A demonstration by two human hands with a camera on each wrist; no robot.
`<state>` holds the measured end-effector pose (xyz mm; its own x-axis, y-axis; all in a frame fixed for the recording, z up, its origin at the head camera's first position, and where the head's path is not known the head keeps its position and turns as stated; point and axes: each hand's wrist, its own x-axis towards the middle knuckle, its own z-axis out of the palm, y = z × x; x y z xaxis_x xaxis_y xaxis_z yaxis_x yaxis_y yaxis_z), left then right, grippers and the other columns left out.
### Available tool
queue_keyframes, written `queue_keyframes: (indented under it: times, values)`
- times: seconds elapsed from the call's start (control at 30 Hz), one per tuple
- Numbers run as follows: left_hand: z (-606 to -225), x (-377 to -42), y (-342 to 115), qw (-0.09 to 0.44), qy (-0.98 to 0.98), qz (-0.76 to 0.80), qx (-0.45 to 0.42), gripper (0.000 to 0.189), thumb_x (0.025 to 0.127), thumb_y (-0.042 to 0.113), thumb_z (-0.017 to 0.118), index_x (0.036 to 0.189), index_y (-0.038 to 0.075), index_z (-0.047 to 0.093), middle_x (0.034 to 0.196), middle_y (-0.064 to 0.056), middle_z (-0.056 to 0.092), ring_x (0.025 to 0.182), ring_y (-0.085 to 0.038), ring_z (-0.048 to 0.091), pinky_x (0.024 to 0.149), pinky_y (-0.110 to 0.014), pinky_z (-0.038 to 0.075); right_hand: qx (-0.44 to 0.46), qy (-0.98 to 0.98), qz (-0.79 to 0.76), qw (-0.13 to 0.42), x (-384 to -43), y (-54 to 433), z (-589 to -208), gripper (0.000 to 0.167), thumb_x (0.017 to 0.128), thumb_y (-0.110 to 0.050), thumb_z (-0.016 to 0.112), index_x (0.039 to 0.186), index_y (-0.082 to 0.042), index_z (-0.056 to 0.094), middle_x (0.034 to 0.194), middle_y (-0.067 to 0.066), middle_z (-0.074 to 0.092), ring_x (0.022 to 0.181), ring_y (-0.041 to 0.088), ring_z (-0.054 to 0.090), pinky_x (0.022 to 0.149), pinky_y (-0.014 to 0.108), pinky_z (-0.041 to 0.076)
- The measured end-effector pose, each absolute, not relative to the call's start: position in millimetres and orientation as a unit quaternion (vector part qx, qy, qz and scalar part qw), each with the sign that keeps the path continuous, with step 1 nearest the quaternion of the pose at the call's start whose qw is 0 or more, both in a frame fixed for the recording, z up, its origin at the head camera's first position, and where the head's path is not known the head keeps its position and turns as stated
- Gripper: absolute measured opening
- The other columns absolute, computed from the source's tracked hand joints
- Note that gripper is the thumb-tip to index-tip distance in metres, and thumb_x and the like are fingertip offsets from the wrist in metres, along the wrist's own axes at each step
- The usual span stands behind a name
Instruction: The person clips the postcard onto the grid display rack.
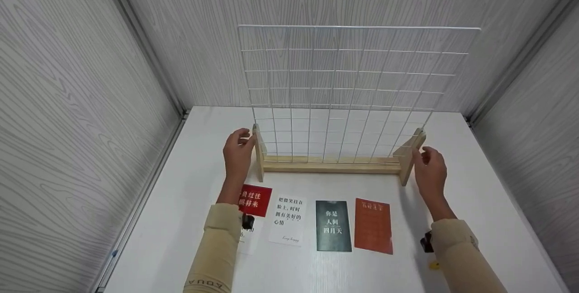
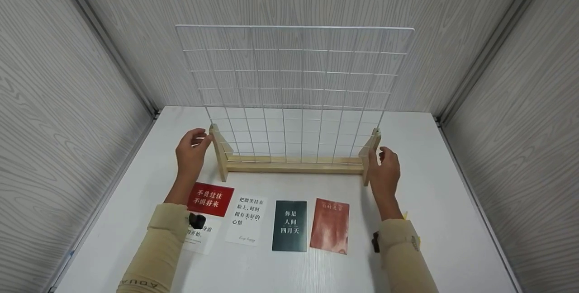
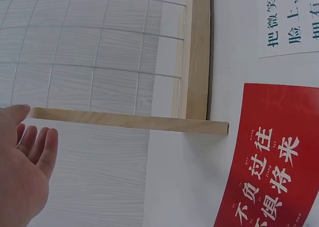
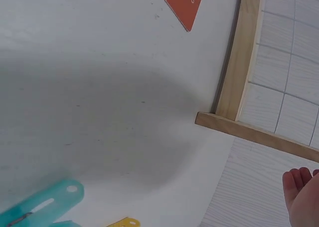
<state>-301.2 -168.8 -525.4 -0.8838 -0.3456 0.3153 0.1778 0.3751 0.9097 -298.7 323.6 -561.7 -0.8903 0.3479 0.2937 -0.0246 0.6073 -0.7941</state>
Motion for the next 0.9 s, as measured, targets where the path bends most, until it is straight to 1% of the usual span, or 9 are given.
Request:
queue_keyframes:
  times: [0.17,0.4,0.5,0.63,0.73,0.8,0.9]
  values:
    - [-524,-292,-160,0.231,-0.802,-0.55,0.023,0.032,0.098,0.023,0.067,0.125,0.007,0.064,0.117,-0.008,0.064,0.102,-0.019,0.063,0.089,-0.034,0.056,-0.067,-0.885,0.407,0.216,-287,331,-563,0.056,0.104,-0.043,0.051,0.136,0.003,0.054,0.118,0.025,0.058,0.109,0.036,0.056,0.093,0.048,0.043]
    - [-523,-279,-139,0.205,-0.803,-0.559,-0.018,0.03,0.096,0.024,0.07,0.123,0.01,0.066,0.119,-0.009,0.065,0.102,-0.017,0.065,0.089,-0.033,0.057,-0.048,-0.901,0.394,0.175,-266,344,-561,0.058,0.105,-0.044,0.049,0.142,0.001,0.05,0.125,0.025,0.055,0.114,0.039,0.055,0.097,0.053,0.045]
    - [-522,-275,-127,0.19,-0.808,-0.556,-0.038,0.029,0.095,0.023,0.071,0.122,0.011,0.066,0.117,-0.007,0.066,0.1,-0.017,0.066,0.088,-0.032,0.057,-0.044,-0.909,0.384,0.158,-254,353,-559,0.059,0.105,-0.045,0.047,0.143,0.0,0.048,0.127,0.025,0.054,0.116,0.04,0.055,0.098,0.056,0.044]
    - [-522,-272,-109,0.176,-0.81,-0.556,-0.062,0.029,0.094,0.02,0.073,0.12,0.009,0.067,0.116,-0.009,0.066,0.097,-0.019,0.067,0.088,-0.032,0.057,-0.041,-0.918,0.367,0.145,-237,364,-559,0.059,0.106,-0.045,0.046,0.144,-0.001,0.048,0.126,0.022,0.055,0.115,0.037,0.056,0.096,0.051,0.046]
    - [-524,-270,-94,0.157,-0.812,-0.557,-0.076,0.03,0.094,0.021,0.072,0.12,0.008,0.067,0.117,-0.01,0.066,0.097,-0.018,0.066,0.088,-0.032,0.057,-0.04,-0.925,0.353,0.134,-224,371,-562,0.058,0.106,-0.045,0.046,0.145,-0.001,0.048,0.125,0.021,0.056,0.113,0.036,0.056,0.094,0.047,0.045]
    - [-527,-269,-83,0.138,-0.814,-0.557,-0.089,0.03,0.095,0.023,0.071,0.122,0.009,0.067,0.118,-0.01,0.066,0.098,-0.017,0.066,0.088,-0.031,0.056,-0.038,-0.928,0.35,0.124,-215,376,-564,0.059,0.106,-0.044,0.046,0.145,0.0,0.047,0.125,0.022,0.056,0.113,0.036,0.056,0.095,0.048,0.045]
    - [-533,-269,-65,0.109,-0.82,-0.551,-0.112,0.031,0.097,0.025,0.069,0.123,0.01,0.066,0.119,-0.006,0.066,0.098,-0.015,0.065,0.088,-0.03,0.056,-0.034,-0.931,0.346,0.11,-206,381,-566,0.059,0.106,-0.044,0.047,0.144,0.001,0.047,0.126,0.023,0.056,0.112,0.037,0.055,0.095,0.053,0.045]
